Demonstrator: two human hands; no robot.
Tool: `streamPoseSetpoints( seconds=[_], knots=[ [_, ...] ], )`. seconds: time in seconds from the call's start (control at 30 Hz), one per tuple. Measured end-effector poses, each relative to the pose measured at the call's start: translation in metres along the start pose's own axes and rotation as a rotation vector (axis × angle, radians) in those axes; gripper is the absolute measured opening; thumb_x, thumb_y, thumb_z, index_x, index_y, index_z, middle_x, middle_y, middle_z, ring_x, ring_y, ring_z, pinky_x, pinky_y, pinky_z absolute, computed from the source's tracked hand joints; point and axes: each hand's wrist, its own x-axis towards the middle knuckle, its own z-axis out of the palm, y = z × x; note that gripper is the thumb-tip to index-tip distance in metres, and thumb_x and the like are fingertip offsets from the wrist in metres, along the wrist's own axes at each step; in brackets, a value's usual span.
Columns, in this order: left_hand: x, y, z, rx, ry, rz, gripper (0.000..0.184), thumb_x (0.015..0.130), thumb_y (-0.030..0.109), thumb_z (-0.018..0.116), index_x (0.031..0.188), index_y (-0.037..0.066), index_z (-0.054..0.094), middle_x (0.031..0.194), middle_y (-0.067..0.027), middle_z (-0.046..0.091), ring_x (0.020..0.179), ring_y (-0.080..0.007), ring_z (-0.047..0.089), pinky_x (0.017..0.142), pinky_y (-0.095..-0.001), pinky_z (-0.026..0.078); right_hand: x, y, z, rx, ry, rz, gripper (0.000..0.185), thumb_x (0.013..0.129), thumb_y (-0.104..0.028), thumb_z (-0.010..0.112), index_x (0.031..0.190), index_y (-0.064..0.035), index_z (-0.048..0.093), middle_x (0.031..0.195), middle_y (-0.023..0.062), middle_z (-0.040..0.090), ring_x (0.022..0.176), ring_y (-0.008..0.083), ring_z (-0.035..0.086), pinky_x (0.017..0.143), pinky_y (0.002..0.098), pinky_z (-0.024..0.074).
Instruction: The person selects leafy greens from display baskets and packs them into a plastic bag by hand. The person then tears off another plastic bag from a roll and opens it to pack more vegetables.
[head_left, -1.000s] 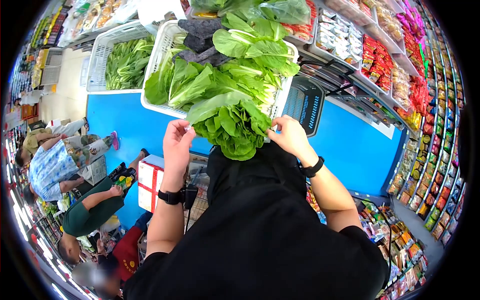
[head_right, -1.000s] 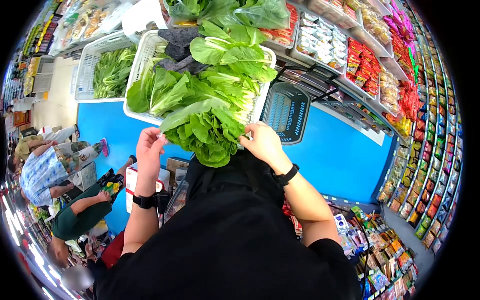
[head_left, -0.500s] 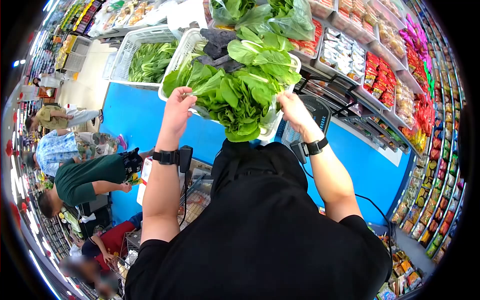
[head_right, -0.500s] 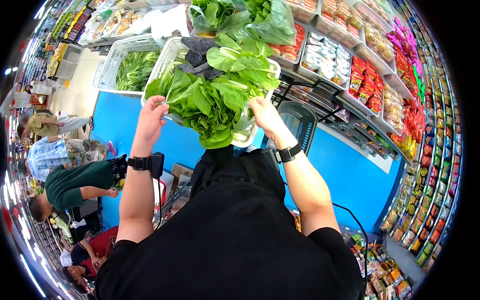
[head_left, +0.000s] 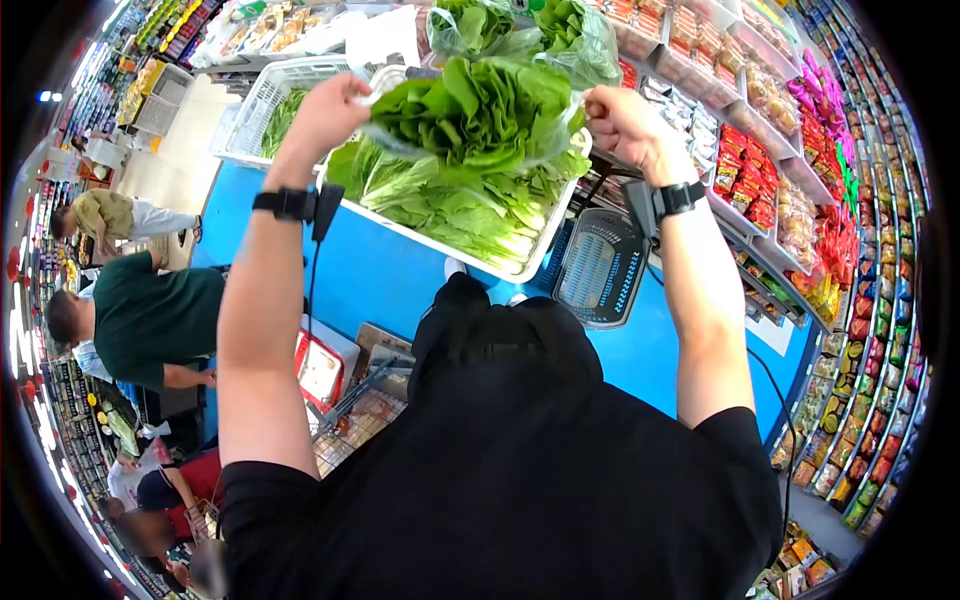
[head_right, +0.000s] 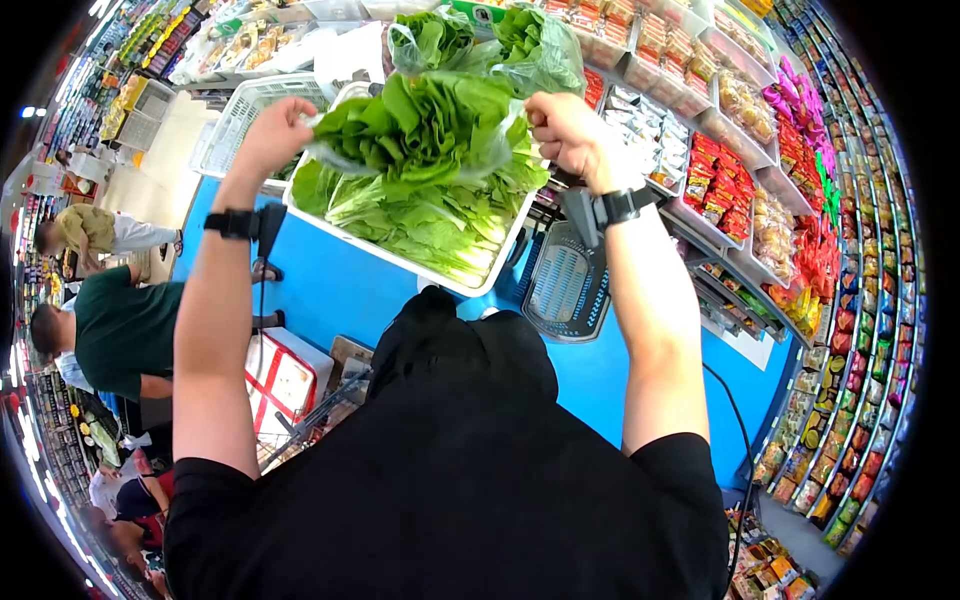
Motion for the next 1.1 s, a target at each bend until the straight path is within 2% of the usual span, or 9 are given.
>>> streamPoseSetpoints(
  seconds=[0.13,0.33,0.37,0.47,0.73,0.8,0.83,0.93,1.1],
  knots=[
    [0.025,0.038,-0.018,0.055,0.034,0.093,0.036,0.088,0.012,0.072,0.124,0.007,0.071,0.084,0.0010,0.064,0.078,-0.0127,0.059,0.070,-0.0304,0.049,-0.001,-0.034,0.005,-0.001,-0.042,-0.002,0.030,0.106,-0.020,0.061,0.077,-0.0128,0.055,0.059,-0.0087,0.038,0.046,0.0062,0.028,0.046,0.0244,0.0222],
    [0.066,0.092,-0.057,-0.062,0.042,0.149,0.037,0.092,0.014,0.068,0.128,0.008,0.068,0.099,-0.0032,0.068,0.087,-0.0124,0.062,0.071,-0.0290,0.050,0.009,-0.102,0.005,-0.234,0.074,-0.176,0.016,0.103,-0.019,0.062,0.092,-0.0076,0.064,0.087,-0.0018,0.065,0.053,0.0044,0.034,0.048,0.0250,0.0245],
    [0.067,0.106,-0.059,0.024,0.095,0.144,0.032,0.087,0.016,0.071,0.115,0.002,0.078,0.096,-0.0123,0.079,0.087,-0.0214,0.073,0.078,-0.0375,0.058,0.008,-0.112,0.006,-0.203,0.054,-0.185,0.016,0.103,-0.018,0.062,0.090,-0.0082,0.061,0.087,-0.0016,0.064,0.052,0.0035,0.035,0.046,0.0239,0.0241],
    [0.075,0.118,-0.068,-0.102,0.093,0.205,0.030,0.089,0.018,0.070,0.113,0.003,0.078,0.097,-0.0131,0.079,0.087,-0.0201,0.073,0.075,-0.0374,0.057,0.025,-0.137,-0.006,-0.032,-0.076,-0.146,0.018,0.105,-0.022,0.068,0.092,-0.0125,0.061,0.078,-0.0066,0.059,0.049,0.0013,0.035,0.045,0.0202,0.0233],
    [0.039,0.166,-0.084,-0.195,0.023,0.091,0.042,0.090,0.013,0.065,0.131,0.005,0.071,0.111,-0.0122,0.072,0.105,-0.0250,0.067,0.083,-0.0460,0.057,0.000,-0.166,0.022,0.131,-0.078,-0.124,0.024,0.107,-0.022,0.062,0.084,-0.0152,0.062,0.069,-0.0089,0.057,0.050,0.0057,0.037,0.047,0.0225,0.0285],
    [0.059,0.144,-0.078,-0.376,0.003,0.005,0.056,0.088,0.015,0.067,0.144,0.010,0.062,0.132,-0.0149,0.066,0.115,-0.0255,0.063,0.088,-0.0571,0.056,-0.016,-0.171,0.036,0.089,0.016,-0.109,0.021,0.106,-0.022,0.063,0.086,-0.0151,0.063,0.072,-0.0078,0.059,0.050,0.0057,0.038,0.047,0.0222,0.0279],
    [0.099,0.097,-0.066,-0.404,0.056,0.126,0.038,0.092,0.018,0.068,0.130,0.011,0.066,0.102,-0.0014,0.069,0.089,-0.0153,0.065,0.074,-0.0319,0.054,-0.018,-0.171,0.038,-0.020,0.012,-0.140,0.016,0.106,-0.022,0.065,0.091,-0.0151,0.065,0.075,-0.0060,0.062,0.051,0.0059,0.039,0.047,0.0220,0.0286],
    [0.080,0.108,-0.050,0.407,0.178,0.391,0.033,0.088,0.018,0.071,0.120,0.011,0.074,0.084,-0.0035,0.065,0.080,-0.0203,0.067,0.076,-0.0365,0.056,-0.020,-0.166,0.047,-0.262,0.015,-0.171,0.011,0.105,-0.028,0.068,0.105,-0.0169,0.068,0.081,-0.0015,0.068,0.059,0.0096,0.050,0.048,0.0252,0.0361],
    [0.089,0.089,-0.060,0.195,0.162,0.290,0.032,0.086,0.015,0.070,0.117,0.010,0.076,0.085,-0.0031,0.063,0.077,-0.0186,0.064,0.074,-0.0358,0.052,-0.017,-0.159,0.051,-0.072,-0.105,-0.256,0.017,0.102,-0.020,0.073,0.099,-0.0114,0.059,0.085,-0.0037,0.060,0.054,0.0016,0.035,0.047,0.0205,0.0245]
  ],
)
